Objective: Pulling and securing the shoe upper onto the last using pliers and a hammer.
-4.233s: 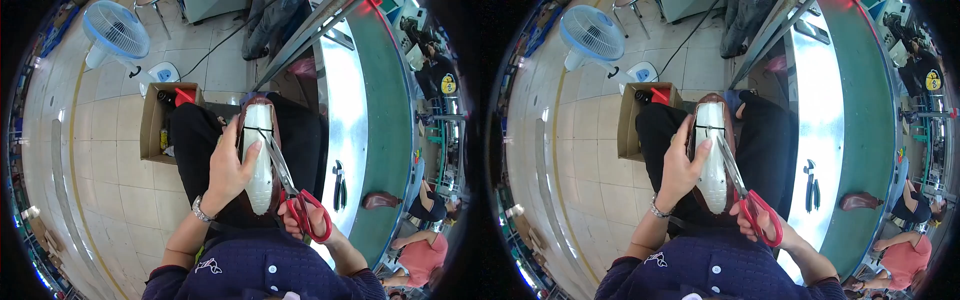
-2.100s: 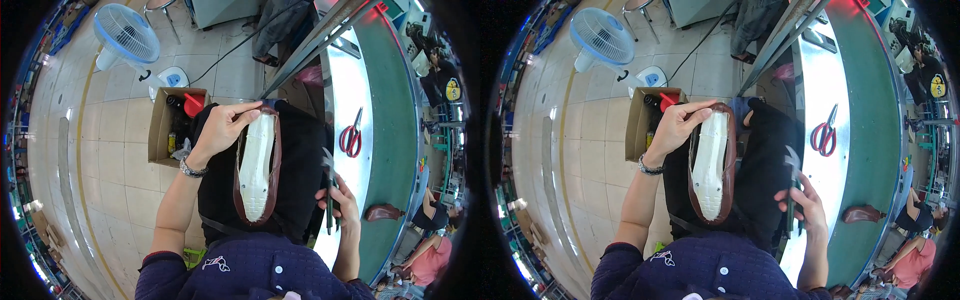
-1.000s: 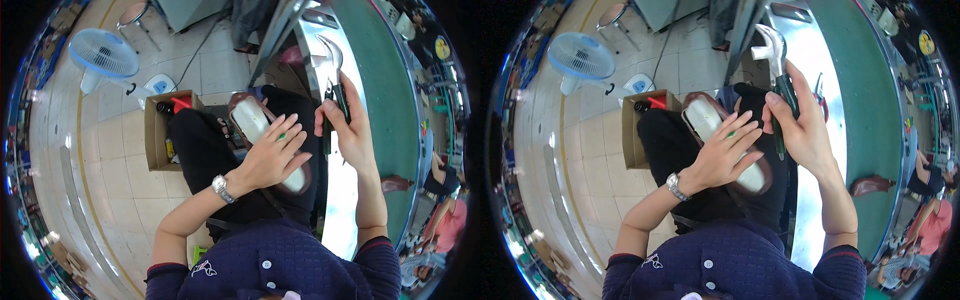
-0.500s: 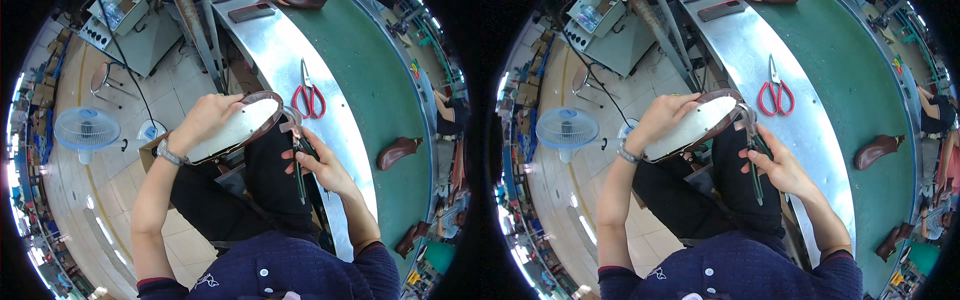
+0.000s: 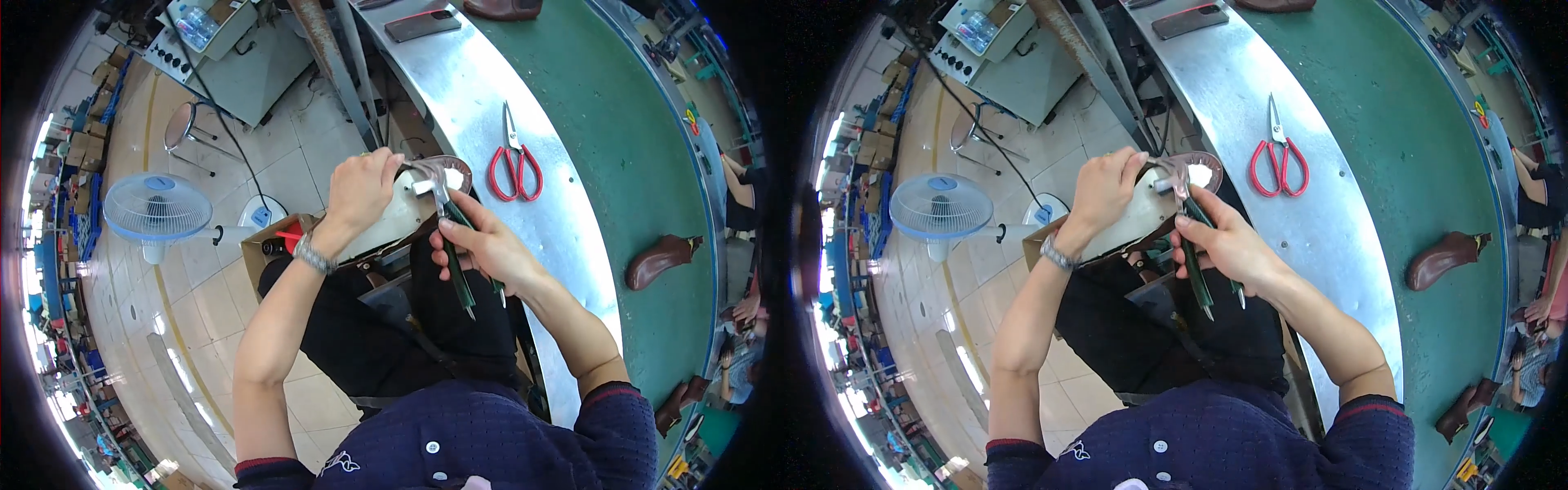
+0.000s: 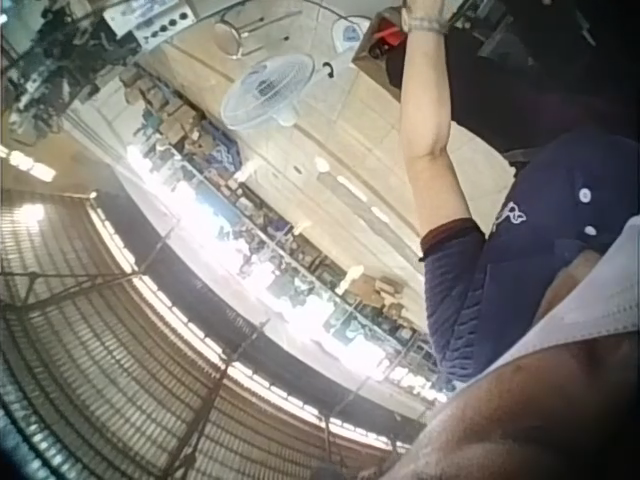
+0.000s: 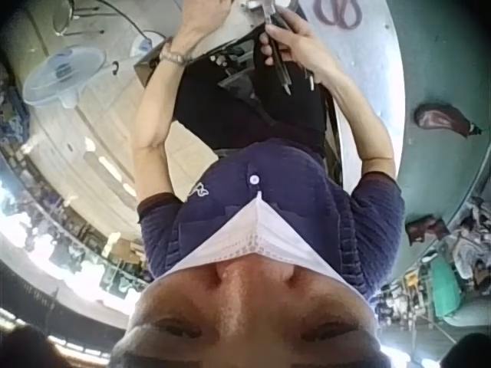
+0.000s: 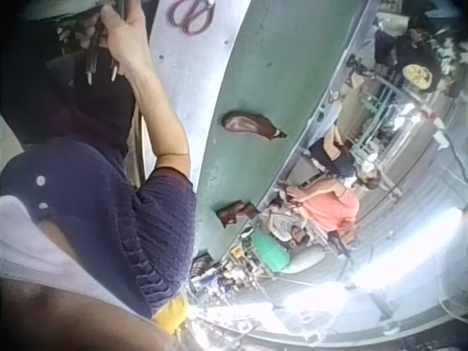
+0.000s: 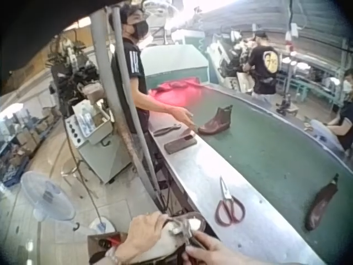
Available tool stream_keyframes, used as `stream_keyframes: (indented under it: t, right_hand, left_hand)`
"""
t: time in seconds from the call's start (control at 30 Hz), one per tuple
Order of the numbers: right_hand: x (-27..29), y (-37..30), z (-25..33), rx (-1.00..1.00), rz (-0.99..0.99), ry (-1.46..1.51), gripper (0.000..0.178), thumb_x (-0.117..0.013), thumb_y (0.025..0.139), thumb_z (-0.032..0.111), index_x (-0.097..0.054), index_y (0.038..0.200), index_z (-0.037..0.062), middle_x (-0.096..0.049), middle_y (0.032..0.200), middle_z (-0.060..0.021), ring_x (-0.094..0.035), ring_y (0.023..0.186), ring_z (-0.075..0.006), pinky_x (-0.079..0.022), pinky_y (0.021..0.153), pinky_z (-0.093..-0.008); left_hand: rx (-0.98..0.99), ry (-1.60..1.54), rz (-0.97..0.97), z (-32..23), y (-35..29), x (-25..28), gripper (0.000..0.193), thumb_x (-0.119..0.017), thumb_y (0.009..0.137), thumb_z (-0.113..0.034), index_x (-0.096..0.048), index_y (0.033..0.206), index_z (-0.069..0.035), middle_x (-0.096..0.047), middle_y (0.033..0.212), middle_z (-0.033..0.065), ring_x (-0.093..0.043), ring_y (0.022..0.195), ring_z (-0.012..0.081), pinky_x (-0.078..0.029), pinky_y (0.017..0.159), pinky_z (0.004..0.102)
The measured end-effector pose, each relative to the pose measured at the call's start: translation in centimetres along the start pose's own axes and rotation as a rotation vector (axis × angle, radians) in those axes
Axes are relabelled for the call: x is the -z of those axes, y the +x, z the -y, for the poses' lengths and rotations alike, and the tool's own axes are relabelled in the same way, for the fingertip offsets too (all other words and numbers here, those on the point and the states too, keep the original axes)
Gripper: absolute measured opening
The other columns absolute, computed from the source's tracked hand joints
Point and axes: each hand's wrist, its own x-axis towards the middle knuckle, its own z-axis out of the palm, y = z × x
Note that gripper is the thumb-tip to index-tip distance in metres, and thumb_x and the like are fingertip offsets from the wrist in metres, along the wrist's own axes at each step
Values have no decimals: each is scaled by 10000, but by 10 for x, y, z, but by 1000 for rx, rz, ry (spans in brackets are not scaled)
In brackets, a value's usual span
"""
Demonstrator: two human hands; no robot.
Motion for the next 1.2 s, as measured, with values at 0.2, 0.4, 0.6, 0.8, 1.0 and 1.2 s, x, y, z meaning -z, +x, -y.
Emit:
stream_keyframes:
  t: [0.2,0.4,0.6,0.8,1.0,1.2]
  right_hand:
    - [6,26,28,5,26,-271,610,-513,978,99,-226,1517,98,-628,943,-63,-635,811,-164,-555,748,-319]
    - [3,18,75,-21,156,-1084,717,-511,936,34,-139,1546,94,-640,1030,-104,-640,887,-167,-508,854,-308]
    - [-27,19,90,-203,113,-1244,676,-555,946,141,-211,1528,111,-609,1045,-73,-588,721,-110,-547,648,-261]
    - [7,8,21,410,-48,-1416,616,-576,934,117,-280,1472,61,-600,720,-274,-597,633,-425,-444,591,-475]
    - [22,10,0,639,-24,-1397,614,-604,900,105,-296,1426,32,-624,803,-276,-623,704,-449,-481,595,-498]
    - [28,4,4,599,-20,-1571,583,-572,932,176,-287,1424,48,-615,704,-243,-609,591,-421,-458,509,-503]
  left_hand:
    - [247,-362,144,27,16,19,460,-609,939,-375,-613,741,40,-441,532,-9,-405,568,55,-354,492,315]
    - [-71,-28,8,-7,-53,17,927,-816,708,-328,-356,1367,134,-582,1191,259,-566,1069,396,-442,940,421]
    - [93,-23,-131,-37,-65,-3,1068,-866,589,-138,-254,1418,138,-575,1180,255,-533,1113,395,-406,1002,429]
    - [49,-20,-197,-42,-68,-6,864,-825,612,-81,-415,1355,77,-563,1249,213,-516,1180,364,-391,1030,431]
    - [49,-13,-259,-47,-76,-7,822,-828,585,-69,-489,1326,39,-583,1248,192,-538,1162,353,-431,996,406]
    - [-1,9,-221,-45,-83,-15,792,-811,634,-116,-471,1327,59,-552,1292,213,-518,1210,347,-409,1034,431]
